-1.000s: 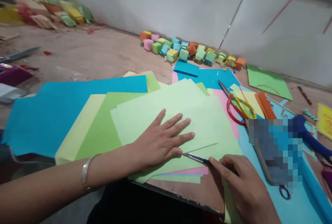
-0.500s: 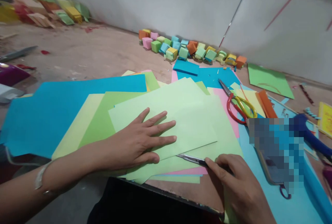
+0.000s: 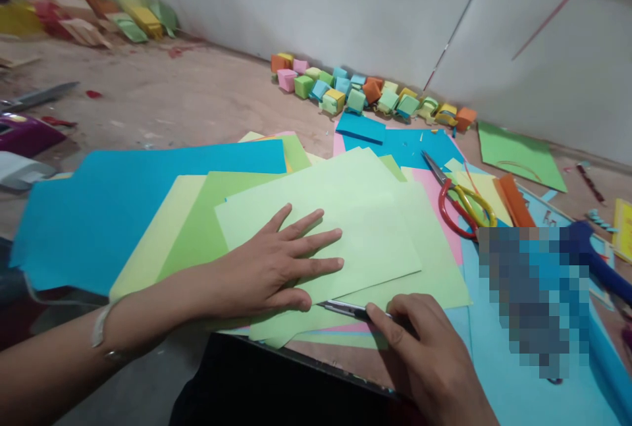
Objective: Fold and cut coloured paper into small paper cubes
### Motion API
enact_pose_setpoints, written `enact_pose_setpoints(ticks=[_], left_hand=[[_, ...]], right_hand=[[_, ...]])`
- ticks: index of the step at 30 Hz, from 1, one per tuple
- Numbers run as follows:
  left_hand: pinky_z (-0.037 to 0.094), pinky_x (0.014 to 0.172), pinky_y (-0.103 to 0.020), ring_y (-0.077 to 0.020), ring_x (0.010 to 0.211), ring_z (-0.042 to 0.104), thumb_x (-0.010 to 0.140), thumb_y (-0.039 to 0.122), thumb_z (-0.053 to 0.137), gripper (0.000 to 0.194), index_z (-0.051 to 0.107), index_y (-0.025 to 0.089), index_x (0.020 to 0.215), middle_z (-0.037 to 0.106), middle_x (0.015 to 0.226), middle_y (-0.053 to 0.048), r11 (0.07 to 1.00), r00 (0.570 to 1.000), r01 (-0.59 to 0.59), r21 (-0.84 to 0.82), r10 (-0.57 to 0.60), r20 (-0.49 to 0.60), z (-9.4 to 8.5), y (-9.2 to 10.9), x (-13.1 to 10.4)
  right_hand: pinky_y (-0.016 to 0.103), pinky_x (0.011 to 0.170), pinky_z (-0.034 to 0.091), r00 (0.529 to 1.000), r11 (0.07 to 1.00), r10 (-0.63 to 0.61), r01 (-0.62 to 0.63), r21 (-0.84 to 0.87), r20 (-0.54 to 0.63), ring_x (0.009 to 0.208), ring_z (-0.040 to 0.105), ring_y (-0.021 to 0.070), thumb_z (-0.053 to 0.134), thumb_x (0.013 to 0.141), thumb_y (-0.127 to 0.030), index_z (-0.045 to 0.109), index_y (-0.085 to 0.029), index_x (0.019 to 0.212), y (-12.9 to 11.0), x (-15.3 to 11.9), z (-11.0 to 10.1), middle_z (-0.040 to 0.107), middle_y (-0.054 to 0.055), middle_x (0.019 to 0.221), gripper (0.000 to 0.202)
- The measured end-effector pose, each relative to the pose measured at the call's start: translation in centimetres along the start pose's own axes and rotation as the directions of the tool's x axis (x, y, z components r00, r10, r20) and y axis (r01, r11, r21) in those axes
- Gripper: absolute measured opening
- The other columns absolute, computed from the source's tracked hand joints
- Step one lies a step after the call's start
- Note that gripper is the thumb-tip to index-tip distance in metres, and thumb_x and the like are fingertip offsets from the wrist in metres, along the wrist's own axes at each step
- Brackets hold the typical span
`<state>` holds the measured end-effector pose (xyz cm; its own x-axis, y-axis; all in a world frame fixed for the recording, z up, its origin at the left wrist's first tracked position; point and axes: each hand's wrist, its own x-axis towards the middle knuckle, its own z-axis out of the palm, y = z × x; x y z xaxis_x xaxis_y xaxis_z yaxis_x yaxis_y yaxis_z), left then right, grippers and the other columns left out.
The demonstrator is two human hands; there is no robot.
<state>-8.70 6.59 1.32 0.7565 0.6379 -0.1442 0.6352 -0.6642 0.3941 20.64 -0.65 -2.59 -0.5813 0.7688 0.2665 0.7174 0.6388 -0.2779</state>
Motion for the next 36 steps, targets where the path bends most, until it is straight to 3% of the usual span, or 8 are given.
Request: enact_pose_setpoints(ticks=[4,8,11,18,24,36], left_hand=[[0.006,0.111,-0.072,-0.0382,0.148,0.003,0.092,0.047,0.055,0.057,0.042,0.033,0.145,0.019,0.161,-0.003,0.999,0.999,-0.016,-0.047,0.014,-0.039,-1.0,0.0,-0.9],[0.005,0.110,-0.074,-0.0399,0.148,0.005,0.087,0.039,0.063,0.047,0.056,0.033,0.133,0.030,0.158,-0.002,0.998,0.998,-0.050,-0.038,0.049,-0.033,-1.5,-0.4,-1.9],[0.005,0.109,-0.075,-0.0390,0.148,0.006,0.086,0.035,0.067,0.047,0.057,0.035,0.132,0.032,0.157,-0.001,0.999,0.999,-0.033,-0.026,0.033,0.009,-1.5,-0.6,-2.1],[0.005,0.107,-0.077,-0.0424,0.147,0.008,0.080,0.044,0.073,0.055,0.057,0.036,0.132,0.035,0.156,-0.004,0.999,0.998,-0.033,-0.026,0.034,0.046,-1.4,-0.9,-1.6],[0.004,0.107,-0.077,-0.0427,0.146,0.008,0.077,0.046,0.074,0.058,0.058,0.036,0.131,0.038,0.154,-0.007,0.999,0.999,-0.019,-0.031,0.020,0.039,-1.3,-1.0,-1.5],[0.003,0.105,-0.079,-0.0433,0.146,0.010,0.077,0.043,0.075,0.056,0.058,0.036,0.131,0.037,0.154,-0.006,0.998,0.999,-0.029,-0.052,0.031,0.029,-1.2,-1.1,-1.5]], right_hand=[[0.030,0.066,0.052,1.000,0.999,-0.003,0.004,-0.044,0.022,0.076,0.058,0.0167,0.052,0.090,-0.017,0.058,-0.033,0.132,0.5,-0.3,0.0,0.062,0.004,0.089,0.045],[0.029,0.065,0.053,0.998,0.996,-0.053,0.056,-0.064,0.047,0.076,0.059,0.0172,0.054,0.089,-0.018,0.055,-0.034,0.136,1.1,-0.4,-0.2,0.063,0.005,0.090,0.049],[0.027,0.064,0.053,0.996,0.996,-0.067,0.070,-0.055,0.052,0.074,0.059,0.0161,0.055,0.089,-0.020,0.058,-0.034,0.132,1.2,-0.2,-0.3,0.063,0.004,0.089,0.046],[0.027,0.067,0.052,0.996,0.996,-0.087,0.087,0.004,0.013,0.075,0.060,0.0152,0.053,0.088,-0.013,0.060,-0.031,0.130,0.2,1.0,-0.7,0.063,0.004,0.088,0.045],[0.026,0.066,0.053,0.988,0.993,-0.107,0.100,0.065,0.108,0.077,0.060,0.0168,0.059,0.087,-0.019,0.056,-0.029,0.134,-0.8,1.5,-0.5,0.063,0.005,0.090,0.049],[0.028,0.066,0.046,0.999,0.995,-0.029,0.025,0.097,0.040,0.080,0.059,0.0174,0.054,0.091,-0.019,0.061,-0.028,0.129,-3.3,2.4,0.0,0.064,0.006,0.092,0.039]])
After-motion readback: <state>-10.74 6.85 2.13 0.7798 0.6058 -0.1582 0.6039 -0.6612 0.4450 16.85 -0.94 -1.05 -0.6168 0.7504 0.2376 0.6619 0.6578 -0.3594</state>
